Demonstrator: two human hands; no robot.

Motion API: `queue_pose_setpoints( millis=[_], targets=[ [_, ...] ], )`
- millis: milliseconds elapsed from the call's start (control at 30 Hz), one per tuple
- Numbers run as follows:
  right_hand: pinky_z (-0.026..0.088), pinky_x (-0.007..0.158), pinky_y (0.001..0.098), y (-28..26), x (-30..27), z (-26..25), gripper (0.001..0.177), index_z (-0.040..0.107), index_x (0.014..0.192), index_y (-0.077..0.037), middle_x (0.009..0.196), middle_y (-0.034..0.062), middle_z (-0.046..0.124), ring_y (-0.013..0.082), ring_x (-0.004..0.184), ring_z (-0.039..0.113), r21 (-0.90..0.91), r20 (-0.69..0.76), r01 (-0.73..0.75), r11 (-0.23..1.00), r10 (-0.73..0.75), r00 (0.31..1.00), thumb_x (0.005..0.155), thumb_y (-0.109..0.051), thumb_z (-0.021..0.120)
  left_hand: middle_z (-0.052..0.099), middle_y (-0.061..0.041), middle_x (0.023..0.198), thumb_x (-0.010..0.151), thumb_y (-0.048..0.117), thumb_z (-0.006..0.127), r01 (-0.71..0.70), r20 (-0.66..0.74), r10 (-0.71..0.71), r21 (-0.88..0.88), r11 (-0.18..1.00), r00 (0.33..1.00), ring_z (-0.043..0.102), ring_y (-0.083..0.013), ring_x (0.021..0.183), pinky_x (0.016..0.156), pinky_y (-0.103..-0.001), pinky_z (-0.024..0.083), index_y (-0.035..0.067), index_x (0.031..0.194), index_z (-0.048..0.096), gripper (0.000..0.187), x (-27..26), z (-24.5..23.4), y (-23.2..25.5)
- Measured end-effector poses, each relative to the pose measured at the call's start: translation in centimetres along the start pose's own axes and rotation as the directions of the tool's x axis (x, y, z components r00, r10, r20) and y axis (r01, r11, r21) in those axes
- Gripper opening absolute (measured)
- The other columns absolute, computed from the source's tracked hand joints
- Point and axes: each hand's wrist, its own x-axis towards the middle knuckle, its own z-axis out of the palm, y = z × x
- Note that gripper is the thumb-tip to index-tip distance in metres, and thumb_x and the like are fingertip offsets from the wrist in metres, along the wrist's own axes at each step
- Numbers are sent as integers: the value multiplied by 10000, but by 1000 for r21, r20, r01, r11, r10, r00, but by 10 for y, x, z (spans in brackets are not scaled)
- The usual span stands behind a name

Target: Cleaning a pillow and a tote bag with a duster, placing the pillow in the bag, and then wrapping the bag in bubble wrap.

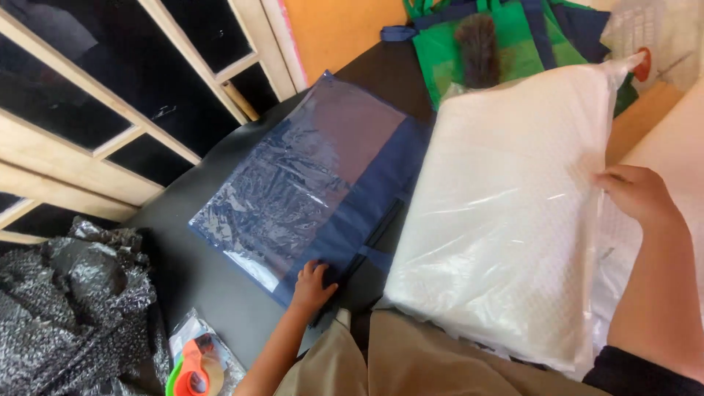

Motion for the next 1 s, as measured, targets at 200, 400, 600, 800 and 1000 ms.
queue_pose_setpoints(
  millis=[200,400,600,800,1000],
  targets=[
    [586,852,504,-11,-1,69,386,808,1151,-195,1028,176,811,403,1024,760,-625,-64,-116,772,98,993,944,-436,590,436,-71,1461,870,398,769,-397,-46,405,124,910,913,509,-384,1348,1014,-533,566,213,1415,527,625,39,-6,60],
    [550,841,533,-158,-71,193,575,741,1013,-89,1015,148,784,386,1005,731,-560,157,101,822,-14,987,835,-634,691,459,-23,1500,892,302,749,-508,167,482,377,775,860,441,-316,1428,1058,-501,523,259,1447,534,597,113,51,72],
    [556,790,495,-88,-63,259,334,775,1072,-161,960,87,779,340,944,746,-606,311,230,762,-40,950,960,-433,619,654,-16,1170,995,305,590,-558,73,600,472,683,797,624,-260,1203,990,-392,553,209,1125,643,170,153,38,65],
    [506,710,396,-107,-85,235,368,624,792,-176,720,19,647,259,750,649,-206,448,199,958,-89,890,1050,-367,445,664,-107,1062,738,375,820,-380,-121,429,295,876,895,701,-391,1005,960,-480,594,166,952,757,306,155,1,70],
    [482,688,372,-131,-139,216,327,607,753,-139,643,29,560,233,710,577,-72,501,190,979,-129,856,1027,-280,497,708,-198,749,1001,98,395,-136,-672,369,374,917,642,742,-382,640,545,-446,606,12,817,648,325,187,-43,59]
  ],
)
